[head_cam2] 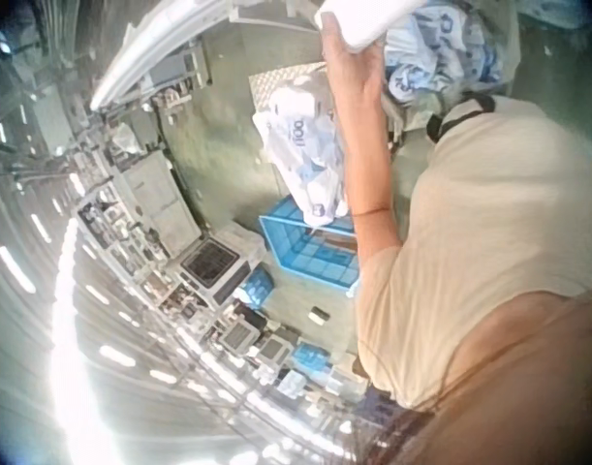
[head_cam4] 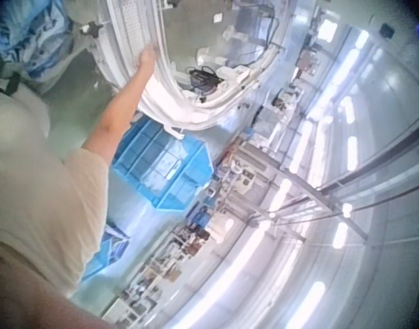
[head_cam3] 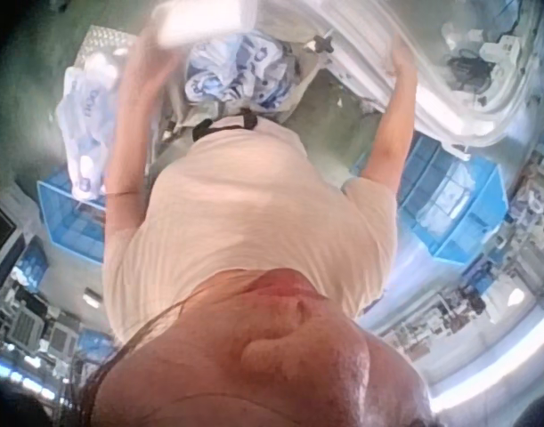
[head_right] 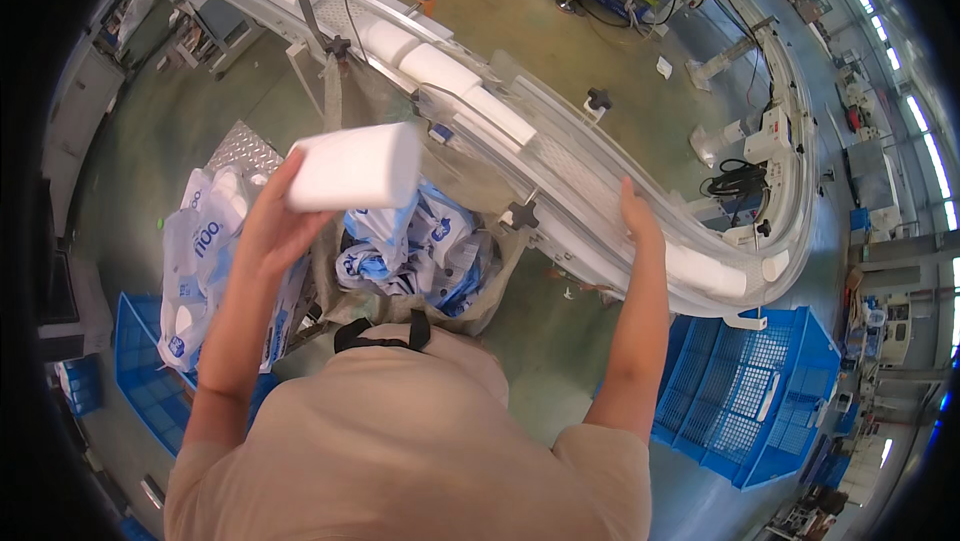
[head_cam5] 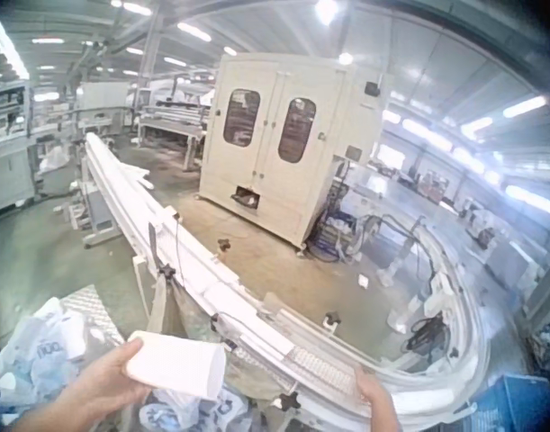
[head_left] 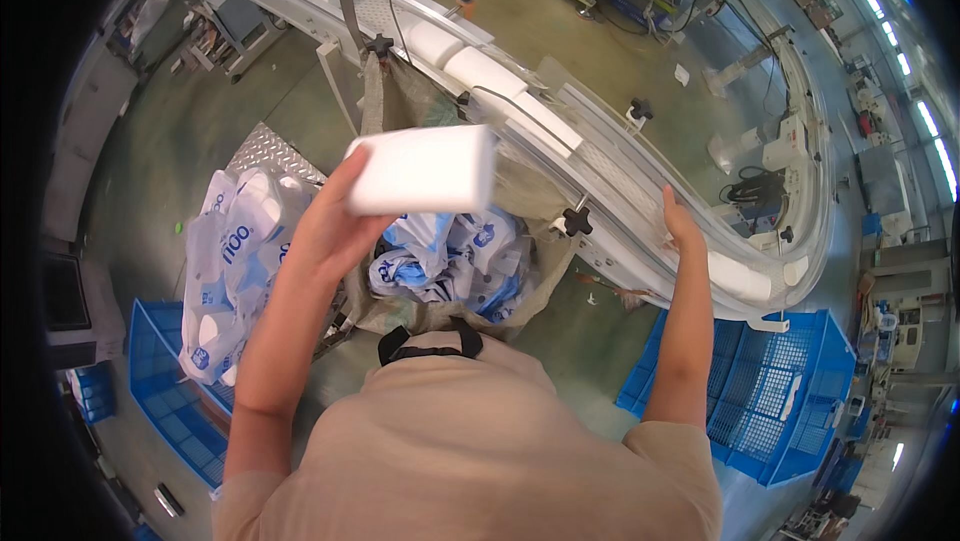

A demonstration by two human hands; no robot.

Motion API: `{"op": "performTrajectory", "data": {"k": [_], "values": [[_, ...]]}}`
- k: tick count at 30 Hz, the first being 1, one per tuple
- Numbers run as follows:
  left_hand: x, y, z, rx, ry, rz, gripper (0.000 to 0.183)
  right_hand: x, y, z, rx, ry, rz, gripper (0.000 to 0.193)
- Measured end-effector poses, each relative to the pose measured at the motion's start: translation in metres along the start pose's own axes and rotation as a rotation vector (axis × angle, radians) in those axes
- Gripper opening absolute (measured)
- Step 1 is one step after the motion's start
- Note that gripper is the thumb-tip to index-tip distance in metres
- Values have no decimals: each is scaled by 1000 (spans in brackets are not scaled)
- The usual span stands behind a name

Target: The person takes cylindrical white rolls from a large bag and a conveyor belt, placing them into plastic packaging sleeves and then positioning the filled packs on a small platform.

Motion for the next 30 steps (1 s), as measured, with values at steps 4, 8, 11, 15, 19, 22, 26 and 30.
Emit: {"op": "performTrajectory", "data": {"k": [4, 8, 11, 15, 19, 22, 26, 30], "values": [[58, 87, -84, 287, -85, -290, 70, -14, -7, 13, -27, 36, 17, 84], [140, 132, -167, 125, -122, -829, 57, -23, -13, 11, -86, -6, -65, 85], [184, 125, -211, 66, -232, -1317, 59, 0, -13, 37, -35, -14, -179, 83], [218, 116, -236, 510, -49, -2086, 52, 3, -11, 39, -29, -87, -285, 78], [179, 129, -193, 337, 375, -2152, 35, 4, -11, 35, 8, -175, -600, 66], [122, 95, -127, 424, 867, -1566, 22, 22, -17, 51, -137, -385, -591, 48], [24, -13, -46, 78, 851, -1560, 13, 64, -23, 100, -386, -483, -576, 43], [-104, -160, 55, -873, 1125, -1632, 19, 178, 45, 193, -122, -777, -581, 37]]}}
Point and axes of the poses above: each hand's wrist, its own z-axis away from the middle knuckle, its own y-axis out of the palm, x = y × z, the point moved 4 cm from there along -z, towards the middle knuckle, and after that the axes turned 8 degrees about z, right-handed, at the moved point
